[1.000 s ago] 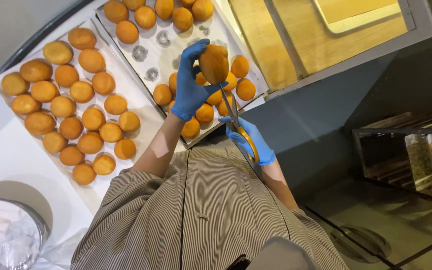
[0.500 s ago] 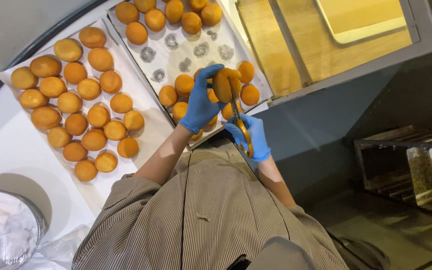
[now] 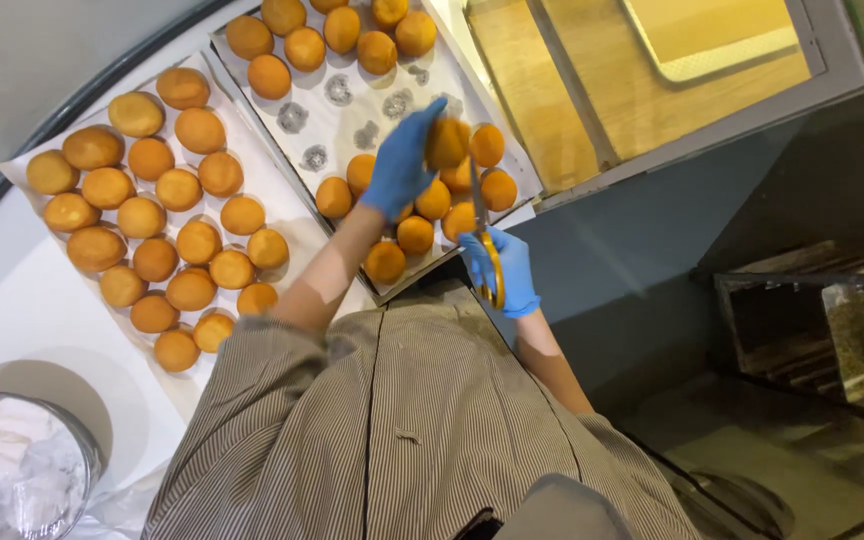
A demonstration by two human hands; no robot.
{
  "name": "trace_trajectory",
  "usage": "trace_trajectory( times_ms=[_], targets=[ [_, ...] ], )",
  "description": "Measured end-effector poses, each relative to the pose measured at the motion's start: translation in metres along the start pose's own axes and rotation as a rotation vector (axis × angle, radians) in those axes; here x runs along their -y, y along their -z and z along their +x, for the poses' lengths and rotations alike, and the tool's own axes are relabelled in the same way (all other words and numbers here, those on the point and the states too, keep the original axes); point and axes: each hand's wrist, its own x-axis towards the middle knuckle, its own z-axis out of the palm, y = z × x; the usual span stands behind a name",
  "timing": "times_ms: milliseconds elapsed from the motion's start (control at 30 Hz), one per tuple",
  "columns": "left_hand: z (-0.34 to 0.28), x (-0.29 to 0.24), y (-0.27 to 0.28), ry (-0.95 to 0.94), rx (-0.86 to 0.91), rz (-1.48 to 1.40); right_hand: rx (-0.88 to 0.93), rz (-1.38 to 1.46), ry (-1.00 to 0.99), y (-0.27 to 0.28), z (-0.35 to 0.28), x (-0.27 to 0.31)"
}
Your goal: Cutting slits in round pastries and organizing them on a tray.
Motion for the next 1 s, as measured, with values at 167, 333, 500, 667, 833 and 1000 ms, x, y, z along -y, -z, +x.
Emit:
trace_trajectory(
  times_ms=[167,333,500,667,833,1000],
  targets=[
    [0.037,0.119,-0.091,0.092,0.204,0.372,-0.066,0.018,-0.026,0.016,-0.011,-0.023],
    [0.062,0.135,-0.088,0.373,0.741,0.502,-0.063,0.045,-0.05,0.022,-0.03,-0.018],
    [0.058,0.173,0.009,0.687,0.246,0.46,-0.14,0.107,-0.117,0.039,-0.037,-0.044],
    [-0.003,0.285,0.096,0.517,-0.16,0.904,-0.14,0.066,-0.147,0.035,-0.029,-0.048],
    [-0.03,0.272,0.097,0.427,-0.058,0.717,-0.138,-0.025,-0.118,0.021,-0.019,-0.016],
    [-0.055,0.248,0.072,0.62,-0.102,0.631,0.051,-0.012,-0.089,0.009,-0.018,0.02]
  ],
)
